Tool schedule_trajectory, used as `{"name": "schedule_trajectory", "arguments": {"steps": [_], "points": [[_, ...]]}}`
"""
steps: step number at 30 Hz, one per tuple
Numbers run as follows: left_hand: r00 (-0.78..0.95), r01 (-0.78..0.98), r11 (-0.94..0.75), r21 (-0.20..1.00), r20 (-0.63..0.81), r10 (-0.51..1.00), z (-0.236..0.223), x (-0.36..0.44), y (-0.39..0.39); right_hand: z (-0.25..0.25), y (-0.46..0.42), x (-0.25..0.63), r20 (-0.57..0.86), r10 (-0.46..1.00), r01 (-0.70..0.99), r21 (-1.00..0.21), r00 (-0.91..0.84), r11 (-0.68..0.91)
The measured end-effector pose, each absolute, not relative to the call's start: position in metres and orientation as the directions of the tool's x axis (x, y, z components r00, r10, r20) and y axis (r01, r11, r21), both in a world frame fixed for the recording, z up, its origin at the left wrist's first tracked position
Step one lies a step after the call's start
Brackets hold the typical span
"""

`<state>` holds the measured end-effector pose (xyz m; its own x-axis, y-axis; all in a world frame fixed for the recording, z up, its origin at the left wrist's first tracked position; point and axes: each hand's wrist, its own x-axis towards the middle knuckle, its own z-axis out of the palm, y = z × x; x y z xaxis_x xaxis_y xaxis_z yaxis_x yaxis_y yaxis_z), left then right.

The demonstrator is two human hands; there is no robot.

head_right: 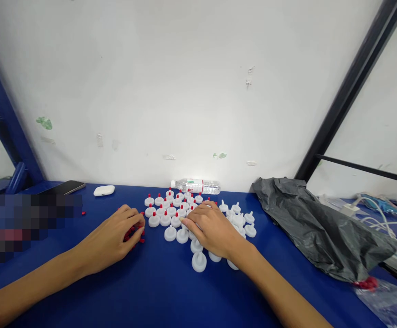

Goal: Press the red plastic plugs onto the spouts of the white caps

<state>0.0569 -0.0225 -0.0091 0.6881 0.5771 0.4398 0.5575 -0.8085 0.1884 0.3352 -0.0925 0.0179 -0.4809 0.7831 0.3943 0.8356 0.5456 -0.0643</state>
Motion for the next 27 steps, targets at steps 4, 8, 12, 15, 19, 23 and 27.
{"name": "schedule_trajectory", "arguments": {"steps": [4,8,12,15,19,23,27], "points": [[0.684,0.560,-0.805,0.195,0.438,0.583,-0.008,0.056,-0.023,0.017,-0.093,0.337,0.398,0.788,0.836,-0.084,-0.470,0.542],[0.684,0.572,-0.797,0.195,0.424,0.594,-0.009,0.056,-0.022,0.015,-0.094,0.333,0.400,0.784,0.822,-0.117,-0.475,0.557],[0.682,0.565,-0.800,0.202,0.431,0.591,-0.007,0.057,-0.022,0.013,-0.095,0.326,0.310,0.798,0.802,-0.152,-0.516,0.577],[0.672,0.546,-0.810,0.215,0.466,0.576,0.000,0.058,-0.026,0.013,-0.096,0.324,0.258,0.817,0.808,-0.168,-0.516,0.564],[0.660,0.474,-0.847,0.242,0.539,0.524,0.008,0.059,-0.035,0.019,-0.097,0.322,0.416,0.775,0.814,-0.126,-0.476,0.568],[0.628,0.437,-0.867,0.242,0.608,0.486,0.010,0.060,-0.041,0.025,-0.091,0.304,0.574,0.664,0.767,-0.093,-0.479,0.634],[0.631,0.462,-0.875,0.145,0.640,0.439,0.010,0.059,-0.041,0.024,-0.084,0.275,0.557,0.549,0.612,-0.089,-0.624,0.786]]}}
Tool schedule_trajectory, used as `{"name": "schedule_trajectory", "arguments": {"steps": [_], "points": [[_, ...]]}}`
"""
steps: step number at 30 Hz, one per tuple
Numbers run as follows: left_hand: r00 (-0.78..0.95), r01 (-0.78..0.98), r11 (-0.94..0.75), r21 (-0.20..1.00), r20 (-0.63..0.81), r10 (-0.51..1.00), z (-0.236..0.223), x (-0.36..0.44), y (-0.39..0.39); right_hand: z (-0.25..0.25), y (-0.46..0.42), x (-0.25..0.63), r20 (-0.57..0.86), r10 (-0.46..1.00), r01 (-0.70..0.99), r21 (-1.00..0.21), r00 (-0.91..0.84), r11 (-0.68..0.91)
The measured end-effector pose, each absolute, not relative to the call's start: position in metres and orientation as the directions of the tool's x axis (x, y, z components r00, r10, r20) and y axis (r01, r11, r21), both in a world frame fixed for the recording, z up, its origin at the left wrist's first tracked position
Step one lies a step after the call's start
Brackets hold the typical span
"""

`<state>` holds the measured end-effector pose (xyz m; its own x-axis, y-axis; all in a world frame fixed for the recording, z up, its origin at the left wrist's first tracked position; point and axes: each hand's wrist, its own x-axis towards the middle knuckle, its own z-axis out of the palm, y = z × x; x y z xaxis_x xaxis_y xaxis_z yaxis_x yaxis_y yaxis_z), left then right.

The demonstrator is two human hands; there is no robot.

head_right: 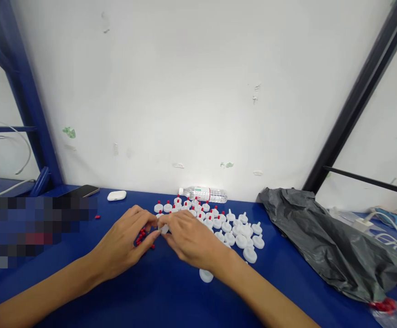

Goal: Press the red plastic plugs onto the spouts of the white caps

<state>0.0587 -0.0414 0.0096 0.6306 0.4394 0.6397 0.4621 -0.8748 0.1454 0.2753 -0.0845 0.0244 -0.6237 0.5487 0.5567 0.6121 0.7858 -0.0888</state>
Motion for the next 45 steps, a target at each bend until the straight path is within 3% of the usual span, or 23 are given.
{"name": "schedule_trajectory", "arguments": {"steps": [5,11,13,15,19,22,25,29,32,35,37,42,45], "points": [[0.655,0.528,-0.849,-0.016,0.644,0.395,0.011,0.061,-0.042,0.017,-0.084,0.266,0.617,0.495,0.540,-0.131,-0.612,0.831],[0.701,0.529,-0.849,0.014,0.557,0.446,0.009,0.059,-0.039,0.009,-0.087,0.275,0.624,0.498,0.527,-0.158,-0.602,0.835],[0.730,0.453,-0.878,0.155,0.500,0.465,0.010,0.058,-0.037,0.009,-0.088,0.274,0.606,0.522,0.538,-0.177,-0.600,0.824],[0.705,0.395,-0.836,0.381,0.457,0.542,0.010,0.060,-0.038,0.012,-0.088,0.273,0.597,0.527,0.531,-0.192,-0.604,0.826],[0.600,0.229,-0.535,0.813,0.315,0.736,0.009,0.070,-0.041,0.017,-0.086,0.272,0.608,0.477,0.535,-0.099,-0.635,0.839],[0.548,0.152,-0.309,0.939,0.179,0.817,0.007,0.072,-0.039,0.019,-0.083,0.279,0.621,0.431,0.565,0.024,-0.655,0.825],[0.453,0.241,-0.359,0.902,0.223,0.863,0.007,0.064,-0.031,0.022,-0.084,0.286,0.669,0.501,0.644,-0.044,-0.549,0.764],[0.442,0.477,-0.657,0.584,0.486,0.754,0.006,0.055,-0.024,0.024,-0.095,0.280,0.633,0.653,0.691,-0.246,-0.416,0.679],[0.561,0.449,-0.807,0.383,0.583,0.588,0.003,0.057,-0.029,0.019,-0.102,0.268,0.575,0.698,0.679,-0.305,-0.427,0.667],[0.618,0.365,-0.886,0.286,0.637,0.461,0.000,0.064,-0.040,0.012,-0.103,0.260,0.594,0.667,0.665,-0.276,-0.450,0.694],[0.611,0.326,-0.873,0.363,0.624,0.488,0.000,0.068,-0.046,0.010,-0.100,0.260,0.646,0.605,0.664,-0.197,-0.466,0.722],[0.354,0.238,-0.574,0.783,0.481,0.802,0.010,0.065,-0.035,0.017,-0.087,0.287,0.742,0.460,0.772,0.119,-0.487,0.625],[0.217,0.320,-0.532,0.784,0.486,0.846,0.017,0.052,-0.017,0.023,-0.079,0.310,0.736,0.601,0.892,0.009,-0.312,0.452]]}}
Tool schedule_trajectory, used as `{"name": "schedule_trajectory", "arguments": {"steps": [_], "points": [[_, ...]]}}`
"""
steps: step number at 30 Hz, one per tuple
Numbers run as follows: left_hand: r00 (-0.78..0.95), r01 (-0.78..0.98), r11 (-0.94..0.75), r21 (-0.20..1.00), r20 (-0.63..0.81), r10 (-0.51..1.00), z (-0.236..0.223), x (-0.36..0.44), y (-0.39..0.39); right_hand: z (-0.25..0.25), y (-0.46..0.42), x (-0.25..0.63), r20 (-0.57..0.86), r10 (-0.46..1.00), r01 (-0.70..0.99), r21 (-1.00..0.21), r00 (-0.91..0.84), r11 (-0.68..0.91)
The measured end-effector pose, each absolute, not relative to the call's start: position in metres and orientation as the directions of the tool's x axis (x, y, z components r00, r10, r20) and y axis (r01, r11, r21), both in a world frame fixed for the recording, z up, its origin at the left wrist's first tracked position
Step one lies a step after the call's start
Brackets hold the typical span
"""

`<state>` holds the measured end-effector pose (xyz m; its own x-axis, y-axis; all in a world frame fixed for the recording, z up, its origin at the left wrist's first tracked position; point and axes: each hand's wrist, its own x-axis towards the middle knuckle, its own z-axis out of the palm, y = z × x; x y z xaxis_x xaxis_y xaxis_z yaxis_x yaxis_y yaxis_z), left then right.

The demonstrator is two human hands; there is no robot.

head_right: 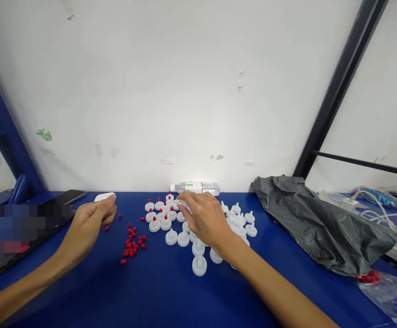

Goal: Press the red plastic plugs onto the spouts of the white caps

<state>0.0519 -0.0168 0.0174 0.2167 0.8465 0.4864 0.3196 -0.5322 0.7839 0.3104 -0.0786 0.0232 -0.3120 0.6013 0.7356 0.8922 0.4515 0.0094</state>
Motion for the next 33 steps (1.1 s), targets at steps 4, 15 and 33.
{"name": "schedule_trajectory", "arguments": {"steps": [4,15,33], "points": [[0.413,0.606,-0.618,0.501,0.466,0.783,0.014,0.048,-0.007,0.023,-0.074,0.320,0.596,0.787,0.932,-0.175,-0.156,0.318],[0.652,0.659,-0.714,0.236,0.293,0.699,-0.002,0.057,-0.015,0.010,-0.067,0.317,0.533,0.782,0.882,-0.132,-0.322,0.453],[0.630,0.620,-0.722,0.307,0.354,0.691,0.002,0.056,-0.018,0.018,-0.081,0.299,0.300,0.795,0.789,-0.174,-0.527,0.589]]}}
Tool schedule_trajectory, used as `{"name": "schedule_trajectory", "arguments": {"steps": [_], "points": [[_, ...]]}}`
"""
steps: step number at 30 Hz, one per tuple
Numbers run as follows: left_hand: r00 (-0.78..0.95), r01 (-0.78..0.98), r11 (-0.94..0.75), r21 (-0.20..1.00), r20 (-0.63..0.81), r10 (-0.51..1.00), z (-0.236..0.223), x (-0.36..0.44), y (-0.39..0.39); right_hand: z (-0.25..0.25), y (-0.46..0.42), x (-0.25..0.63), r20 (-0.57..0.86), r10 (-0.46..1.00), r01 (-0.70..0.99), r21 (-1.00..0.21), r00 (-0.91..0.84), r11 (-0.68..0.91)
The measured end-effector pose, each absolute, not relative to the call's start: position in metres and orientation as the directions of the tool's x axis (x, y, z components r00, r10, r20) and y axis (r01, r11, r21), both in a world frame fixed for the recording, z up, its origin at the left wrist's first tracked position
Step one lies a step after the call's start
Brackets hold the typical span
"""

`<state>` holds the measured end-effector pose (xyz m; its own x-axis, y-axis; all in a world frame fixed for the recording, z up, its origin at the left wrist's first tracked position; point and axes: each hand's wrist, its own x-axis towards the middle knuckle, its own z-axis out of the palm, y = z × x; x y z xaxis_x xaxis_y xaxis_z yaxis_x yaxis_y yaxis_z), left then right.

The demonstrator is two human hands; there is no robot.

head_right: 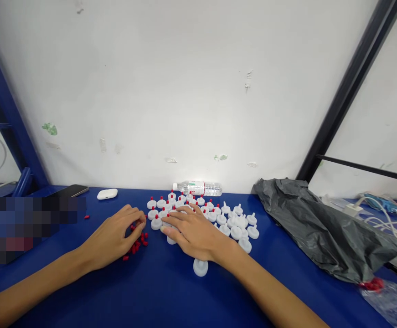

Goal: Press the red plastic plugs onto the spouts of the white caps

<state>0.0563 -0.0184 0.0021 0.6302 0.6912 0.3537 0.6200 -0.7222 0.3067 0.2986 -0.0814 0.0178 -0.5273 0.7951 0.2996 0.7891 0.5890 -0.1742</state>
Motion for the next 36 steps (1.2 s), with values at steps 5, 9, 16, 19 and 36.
{"name": "schedule_trajectory", "arguments": {"steps": [5,9,16,19,36], "points": [[0.604,0.585,-0.732,0.349,0.415,0.680,0.006,0.056,-0.021,0.016,-0.079,0.300,0.358,0.768,0.776,-0.158,-0.531,0.611],[0.591,0.549,-0.744,0.381,0.453,0.668,0.008,0.057,-0.026,0.017,-0.079,0.296,0.545,0.678,0.769,-0.090,-0.494,0.633],[0.691,0.448,-0.830,0.331,0.462,0.557,0.007,0.063,-0.039,0.013,-0.087,0.285,0.559,0.550,0.641,-0.044,-0.620,0.766],[0.709,0.422,-0.830,0.364,0.438,0.553,0.009,0.062,-0.043,0.011,-0.088,0.284,0.627,0.502,0.607,-0.058,-0.595,0.792],[0.563,0.211,-0.348,0.913,0.178,0.807,0.005,0.079,-0.046,0.022,-0.094,0.269,0.672,0.333,0.629,0.257,-0.662,0.733]]}}
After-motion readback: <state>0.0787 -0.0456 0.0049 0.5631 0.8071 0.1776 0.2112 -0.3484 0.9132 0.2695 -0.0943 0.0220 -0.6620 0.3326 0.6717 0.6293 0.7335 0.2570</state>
